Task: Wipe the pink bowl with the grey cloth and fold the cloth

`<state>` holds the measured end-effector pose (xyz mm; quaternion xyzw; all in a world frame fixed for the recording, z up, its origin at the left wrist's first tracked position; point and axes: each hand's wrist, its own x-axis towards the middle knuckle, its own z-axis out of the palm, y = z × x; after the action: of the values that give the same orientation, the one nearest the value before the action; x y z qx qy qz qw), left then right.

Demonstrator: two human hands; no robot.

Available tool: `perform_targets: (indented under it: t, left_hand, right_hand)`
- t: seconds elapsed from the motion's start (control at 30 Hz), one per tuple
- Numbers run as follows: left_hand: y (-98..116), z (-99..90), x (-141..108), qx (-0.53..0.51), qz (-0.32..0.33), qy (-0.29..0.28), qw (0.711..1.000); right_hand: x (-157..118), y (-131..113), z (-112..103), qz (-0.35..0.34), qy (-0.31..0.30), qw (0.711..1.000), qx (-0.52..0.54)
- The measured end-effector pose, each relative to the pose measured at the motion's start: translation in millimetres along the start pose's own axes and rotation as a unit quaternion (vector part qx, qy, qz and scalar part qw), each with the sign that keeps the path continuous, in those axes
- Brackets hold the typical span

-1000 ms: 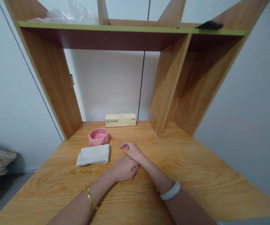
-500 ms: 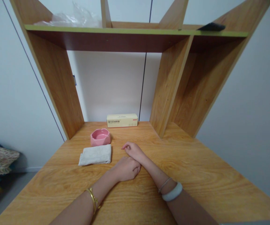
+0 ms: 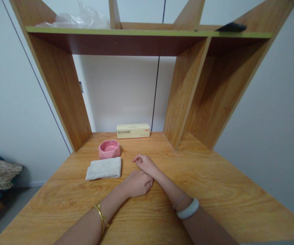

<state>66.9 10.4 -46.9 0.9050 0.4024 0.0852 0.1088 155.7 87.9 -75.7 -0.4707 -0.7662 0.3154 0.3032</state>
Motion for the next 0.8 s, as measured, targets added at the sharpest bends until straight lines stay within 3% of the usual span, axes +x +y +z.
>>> perform_targets:
  t: [0.8]
  left_hand:
    - [1.3,-2.0,0.1,-0.002,-0.009,-0.017,1.000]
  right_hand:
    - [-1.0,-0.1,-0.7,-0.003,0.002,1.000,0.012]
